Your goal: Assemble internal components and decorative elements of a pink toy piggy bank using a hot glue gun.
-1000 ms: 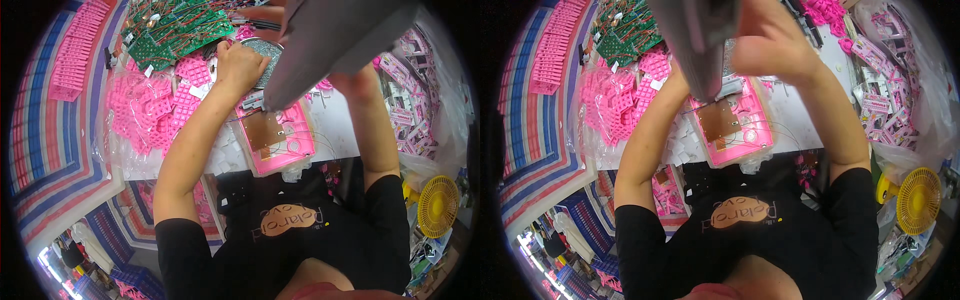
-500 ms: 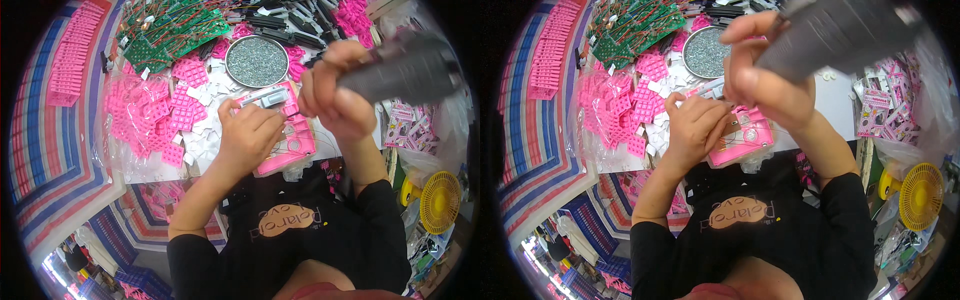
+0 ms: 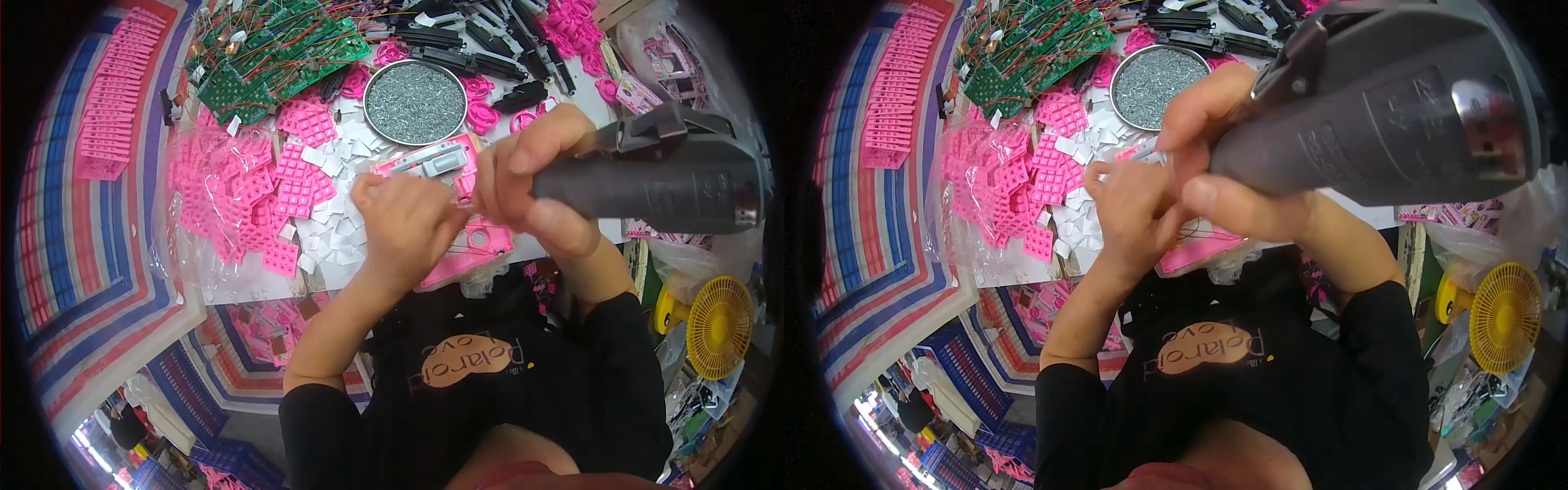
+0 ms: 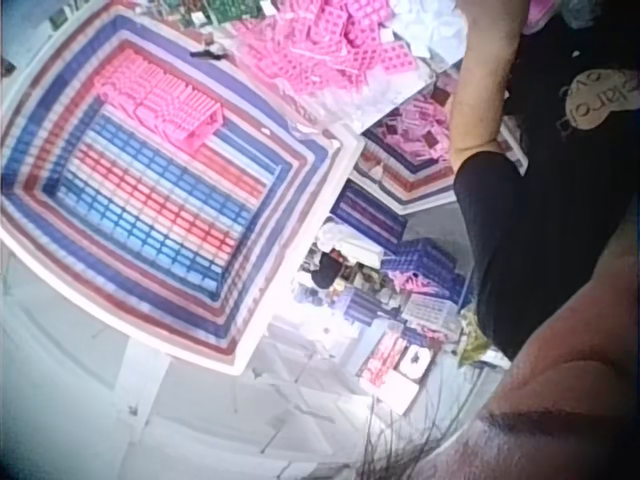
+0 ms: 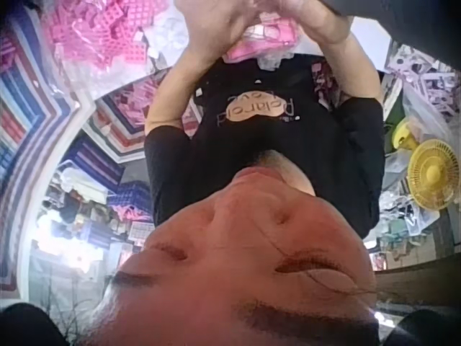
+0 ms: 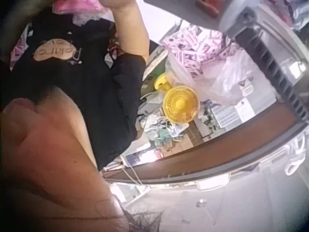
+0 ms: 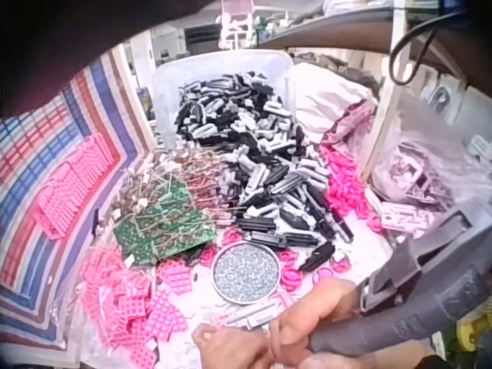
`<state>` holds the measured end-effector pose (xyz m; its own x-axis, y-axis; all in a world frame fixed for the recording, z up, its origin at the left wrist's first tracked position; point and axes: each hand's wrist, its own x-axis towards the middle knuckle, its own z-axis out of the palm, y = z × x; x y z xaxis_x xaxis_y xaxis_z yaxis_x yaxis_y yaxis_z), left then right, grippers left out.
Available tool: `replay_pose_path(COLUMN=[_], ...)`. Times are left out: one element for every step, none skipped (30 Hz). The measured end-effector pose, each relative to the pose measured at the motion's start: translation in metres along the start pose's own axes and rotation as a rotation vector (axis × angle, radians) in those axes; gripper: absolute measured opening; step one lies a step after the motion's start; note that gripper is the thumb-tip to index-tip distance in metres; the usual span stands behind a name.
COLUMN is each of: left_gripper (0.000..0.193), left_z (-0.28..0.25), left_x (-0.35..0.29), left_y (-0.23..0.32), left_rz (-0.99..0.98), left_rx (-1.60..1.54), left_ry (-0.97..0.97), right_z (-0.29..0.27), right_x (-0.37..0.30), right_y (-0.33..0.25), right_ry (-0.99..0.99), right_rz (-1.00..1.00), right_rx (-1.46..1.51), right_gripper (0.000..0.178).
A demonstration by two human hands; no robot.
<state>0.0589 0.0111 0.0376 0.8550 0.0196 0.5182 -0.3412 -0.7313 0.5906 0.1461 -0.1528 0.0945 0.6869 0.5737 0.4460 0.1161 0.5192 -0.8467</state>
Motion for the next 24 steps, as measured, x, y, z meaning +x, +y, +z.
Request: replay_pose_path(left_gripper=[0.021,0.021,0.022,0.022,0.021,0.02,0.019,0.019,0.018,0.017,0.019,0.02,0.021,0.023,0.026,0.029,0.031,0.033,0.035,0.04,0.04,0.04,0.04,0.037], left_z=[0.004,0.007,0.015,0.02,0.02,0.02,0.021,0.021,0.021,0.021,0.022,0.022,0.023,0.022,0.021,0.02,0.023,0.025,0.025,0.021,0.017,0.009,-0.001,-0.017], left_x=[0.003,0.007,0.005,0.001,0.002,0.003,0.004,0.003,0.002,0.001,0.001,0.001,0.0,0.002,0.004,0.006,0.009,0.012,0.014,0.016,0.018,0.016,0.014,0.009], left_y=[-0.003,-0.005,-0.019,-0.028,-0.028,-0.028,-0.028,-0.028,-0.027,-0.027,-0.028,-0.028,-0.029,-0.029,-0.028,-0.029,-0.032,-0.036,-0.039,-0.044,-0.045,-0.042,-0.04,-0.034], left_rz=[-0.01,-0.015,0.007,0.03,0.021,0.012,0.003,-0.008,-0.018,-0.029,-0.028,-0.027,-0.025,-0.036,-0.045,-0.054,-0.038,-0.021,-0.004,-0.024,0.017,0.056,0.093,0.038], left_rx=[0.058,0.117,0.192,0.267,0.264,0.26,0.256,0.255,0.254,0.253,0.249,0.245,0.24,0.225,0.21,0.195,0.159,0.122,0.087,0.032,0.043,0.058,0.073,0.036], left_ry=[-0.004,-0.011,-0.043,-0.075,-0.084,-0.093,-0.102,-0.102,-0.102,-0.103,-0.105,-0.108,-0.112,-0.126,-0.14,-0.155,-0.165,-0.178,-0.19,-0.292,-0.274,-0.253,-0.227,-0.163], right_z=[-0.008,-0.016,-0.022,-0.024,-0.029,-0.029,-0.03,-0.031,-0.031,-0.03,-0.028,-0.027,-0.025,-0.024,-0.024,-0.025,-0.029,-0.033,-0.035,-0.035,-0.038,-0.046,-0.058,-0.076], right_x=[0.004,0.009,0.016,0.021,0.024,0.027,0.029,0.03,0.031,0.031,0.031,0.03,0.029,0.031,0.031,0.029,0.028,0.032,0.031,0.039,0.051,0.06,0.066,0.067], right_y=[0.004,0.011,0.018,0.024,0.032,0.041,0.047,0.053,0.056,0.059,0.062,0.065,0.064,0.06,0.061,0.064,0.069,0.075,0.073,0.067,0.056,0.049,0.059,0.051], right_ry=[0.005,0.037,0.052,0.059,0.059,0.069,0.08,0.086,0.093,0.099,0.098,0.097,0.104,0.108,0.081,0.056,0.03,-0.004,0.003,-0.096,-0.191,-0.296,-0.197,-0.053], right_rz=[-0.027,-0.052,-0.06,-0.051,-0.001,-0.026,-0.019,-0.011,-0.004,0.043,0.031,0.019,0.027,0.032,0.028,0.025,0.021,-0.009,0.101,0.183,0.26,0.359,0.325,0.279], right_rx=[-0.029,-0.044,-0.045,-0.034,0.017,-0.076,-0.11,-0.14,-0.171,-0.181,-0.226,-0.271,-0.297,-0.327,-0.327,-0.327,-0.338,-0.425,-0.449,-0.358,-0.27,-0.053,0.161,0.029], right_gripper=[0.035,0.034,0.033,0.032,0.031,0.027,0.027,0.026,0.025,0.022,0.02,0.019,0.018,0.017,0.017,0.018,0.018,0.02,0.025,0.033,0.041,0.056,0.062,0.058])
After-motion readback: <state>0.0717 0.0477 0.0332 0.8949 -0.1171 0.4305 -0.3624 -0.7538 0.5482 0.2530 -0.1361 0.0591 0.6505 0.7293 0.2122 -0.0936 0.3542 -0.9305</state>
